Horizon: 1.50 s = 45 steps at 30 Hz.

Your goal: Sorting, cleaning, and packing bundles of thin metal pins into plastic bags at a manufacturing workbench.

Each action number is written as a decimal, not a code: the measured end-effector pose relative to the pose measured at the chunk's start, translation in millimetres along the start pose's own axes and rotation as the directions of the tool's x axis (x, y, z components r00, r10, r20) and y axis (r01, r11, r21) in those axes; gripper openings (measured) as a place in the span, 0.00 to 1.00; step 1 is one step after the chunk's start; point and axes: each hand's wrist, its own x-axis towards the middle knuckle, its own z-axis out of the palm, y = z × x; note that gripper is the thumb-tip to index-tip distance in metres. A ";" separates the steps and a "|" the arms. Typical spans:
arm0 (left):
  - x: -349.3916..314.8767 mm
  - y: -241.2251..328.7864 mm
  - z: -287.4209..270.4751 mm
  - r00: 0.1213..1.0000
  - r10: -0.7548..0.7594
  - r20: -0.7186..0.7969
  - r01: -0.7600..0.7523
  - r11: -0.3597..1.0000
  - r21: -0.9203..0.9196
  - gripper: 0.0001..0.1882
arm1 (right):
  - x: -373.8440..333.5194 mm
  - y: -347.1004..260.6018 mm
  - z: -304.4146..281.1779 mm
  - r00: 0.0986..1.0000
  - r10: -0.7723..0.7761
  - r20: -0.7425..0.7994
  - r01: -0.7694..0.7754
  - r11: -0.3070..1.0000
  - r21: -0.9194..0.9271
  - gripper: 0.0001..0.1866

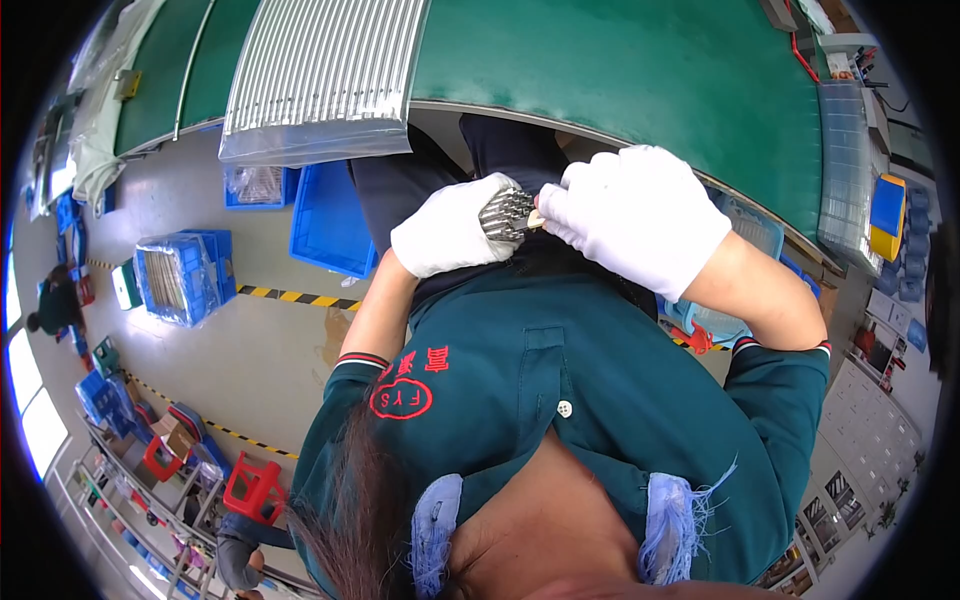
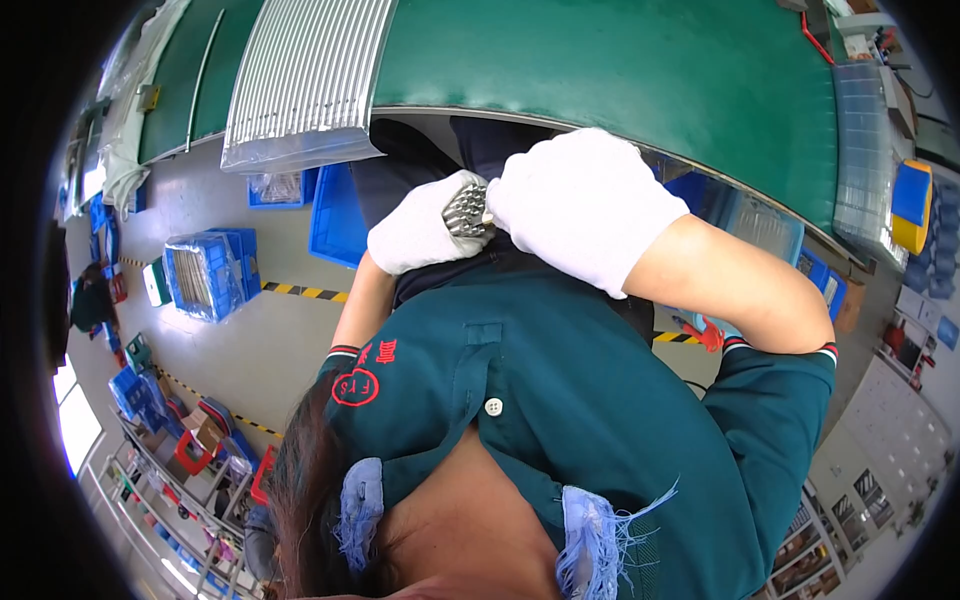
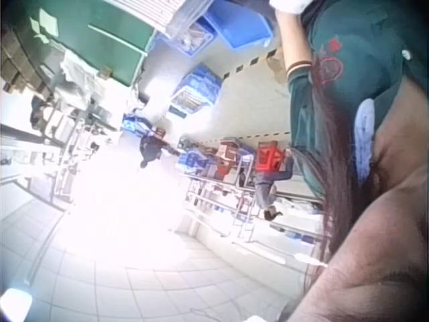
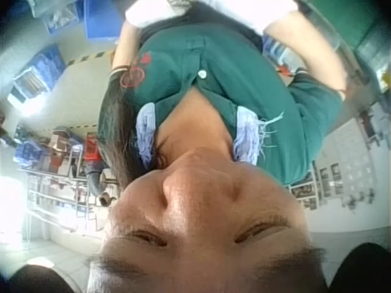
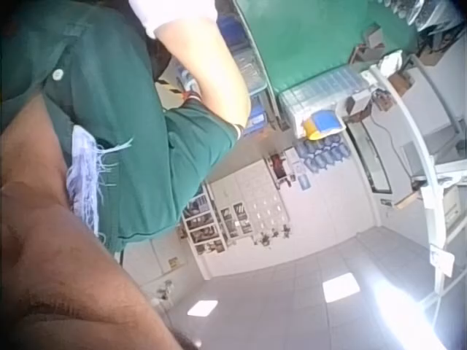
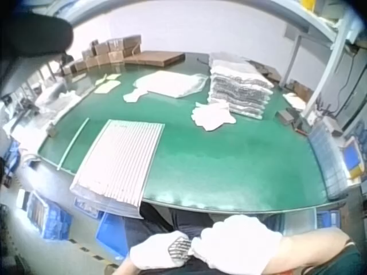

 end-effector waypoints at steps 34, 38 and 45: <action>-19.5 0.8 -7.3 0.999 0.012 -0.049 -0.023 0.973 -0.231 0.19 | -53.2 169.0 50.6 0.532 0.702 -0.474 -0.731 0.663 0.162 0.16; -18.6 2.0 -4.0 0.995 0.042 -0.089 -0.057 0.983 -0.177 0.19 | -52.8 153.4 48.0 0.529 0.650 -0.545 -0.650 0.724 0.233 0.14; -15.8 -2.5 -7.1 0.999 0.020 -0.027 -0.023 0.994 -0.106 0.22 | -13.9 11.4 -1.9 0.955 0.100 -0.281 -0.072 0.991 0.111 0.07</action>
